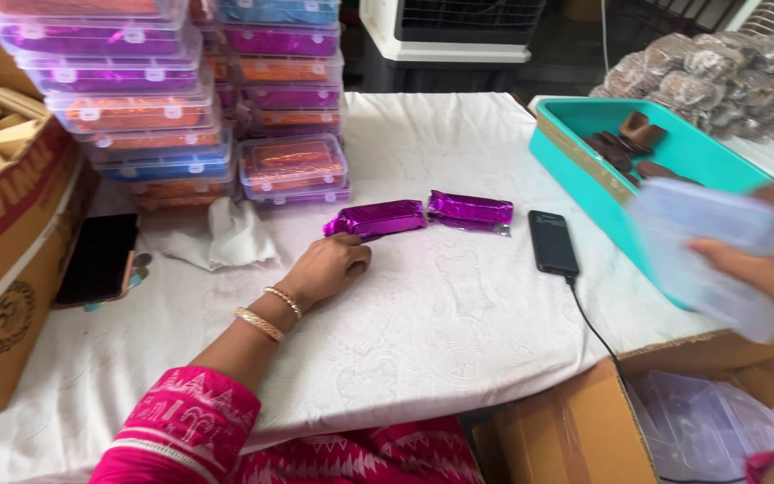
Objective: Packing wooden blocks into purple foil and then into a plastic container.
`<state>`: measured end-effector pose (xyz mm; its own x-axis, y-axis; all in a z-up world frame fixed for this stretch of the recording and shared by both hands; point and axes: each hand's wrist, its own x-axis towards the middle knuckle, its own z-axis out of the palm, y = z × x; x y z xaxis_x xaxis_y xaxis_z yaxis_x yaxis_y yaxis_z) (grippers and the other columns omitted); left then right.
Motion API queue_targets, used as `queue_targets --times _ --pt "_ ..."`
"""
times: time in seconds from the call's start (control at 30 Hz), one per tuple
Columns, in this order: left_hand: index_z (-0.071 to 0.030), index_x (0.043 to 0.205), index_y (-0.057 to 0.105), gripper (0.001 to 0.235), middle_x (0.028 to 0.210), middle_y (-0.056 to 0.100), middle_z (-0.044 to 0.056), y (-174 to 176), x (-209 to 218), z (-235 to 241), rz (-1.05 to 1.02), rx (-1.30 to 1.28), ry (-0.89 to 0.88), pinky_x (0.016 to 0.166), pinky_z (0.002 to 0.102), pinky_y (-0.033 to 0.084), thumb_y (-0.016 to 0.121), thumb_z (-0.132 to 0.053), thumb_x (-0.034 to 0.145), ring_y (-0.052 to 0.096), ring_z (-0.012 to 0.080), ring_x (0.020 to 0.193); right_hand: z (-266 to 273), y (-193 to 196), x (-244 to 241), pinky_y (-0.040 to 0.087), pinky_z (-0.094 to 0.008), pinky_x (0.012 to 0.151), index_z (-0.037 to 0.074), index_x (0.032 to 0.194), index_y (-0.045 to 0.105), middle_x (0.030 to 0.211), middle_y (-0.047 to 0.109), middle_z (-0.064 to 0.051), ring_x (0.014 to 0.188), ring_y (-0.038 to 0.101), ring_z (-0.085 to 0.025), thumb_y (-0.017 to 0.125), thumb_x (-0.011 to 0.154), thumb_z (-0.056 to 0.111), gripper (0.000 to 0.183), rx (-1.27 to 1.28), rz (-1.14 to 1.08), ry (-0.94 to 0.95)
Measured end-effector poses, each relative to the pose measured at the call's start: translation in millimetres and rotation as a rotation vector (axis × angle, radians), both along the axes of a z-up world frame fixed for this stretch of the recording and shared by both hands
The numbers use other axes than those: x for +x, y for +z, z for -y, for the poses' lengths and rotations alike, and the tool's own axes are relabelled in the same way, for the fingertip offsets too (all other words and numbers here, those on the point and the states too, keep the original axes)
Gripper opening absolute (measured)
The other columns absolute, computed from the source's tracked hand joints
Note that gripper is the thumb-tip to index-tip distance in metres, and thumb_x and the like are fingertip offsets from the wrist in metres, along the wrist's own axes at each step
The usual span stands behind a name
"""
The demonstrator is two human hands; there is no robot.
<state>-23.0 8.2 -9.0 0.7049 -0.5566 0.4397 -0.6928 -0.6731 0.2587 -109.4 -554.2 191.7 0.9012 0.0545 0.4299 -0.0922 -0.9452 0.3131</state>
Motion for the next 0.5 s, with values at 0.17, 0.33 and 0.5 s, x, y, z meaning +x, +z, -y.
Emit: queue_targets --times 0.17,0.33,0.5 --pt "-0.006 0.088 0.069 0.006 0.089 0.068 0.009 0.2 2.1 -0.7 0.017 -0.021 -0.029 0.081 0.045 0.054 0.066 -0.011 0.087 0.066 0.0301 0.092 -267.2 68.8 -58.1 0.053 -0.049 0.065 0.007 0.09 0.067 0.077 0.07 -0.016 0.071 0.068 -0.037 0.078 0.077 0.051 0.047 0.073 -0.114 0.266" --pt "-0.007 0.084 0.068 0.005 0.089 0.069 0.008 6.3 -0.4 -6.3 0.077 0.027 -0.005 0.081 0.043 0.055 0.066 -0.012 0.085 0.066 0.0289 0.092 -323.3 4.8 16.0 0.05 -0.049 0.068 0.007 0.088 0.065 0.075 0.068 -0.015 0.076 0.068 -0.037 0.082 0.07 0.042 0.043 0.096 -0.023 0.677" --pt "-0.009 0.088 0.07 0.009 0.089 0.069 0.009 30.0 1.7 -25.4 0.288 0.147 0.128 0.075 0.044 0.056 0.067 -0.015 0.082 0.066 0.0293 0.09 -371.1 -75.0 53.8 0.052 -0.046 0.068 0.005 0.096 0.061 0.076 0.069 -0.013 0.075 0.069 -0.033 0.084 0.067 0.031 0.044 0.058 -0.081 0.77"
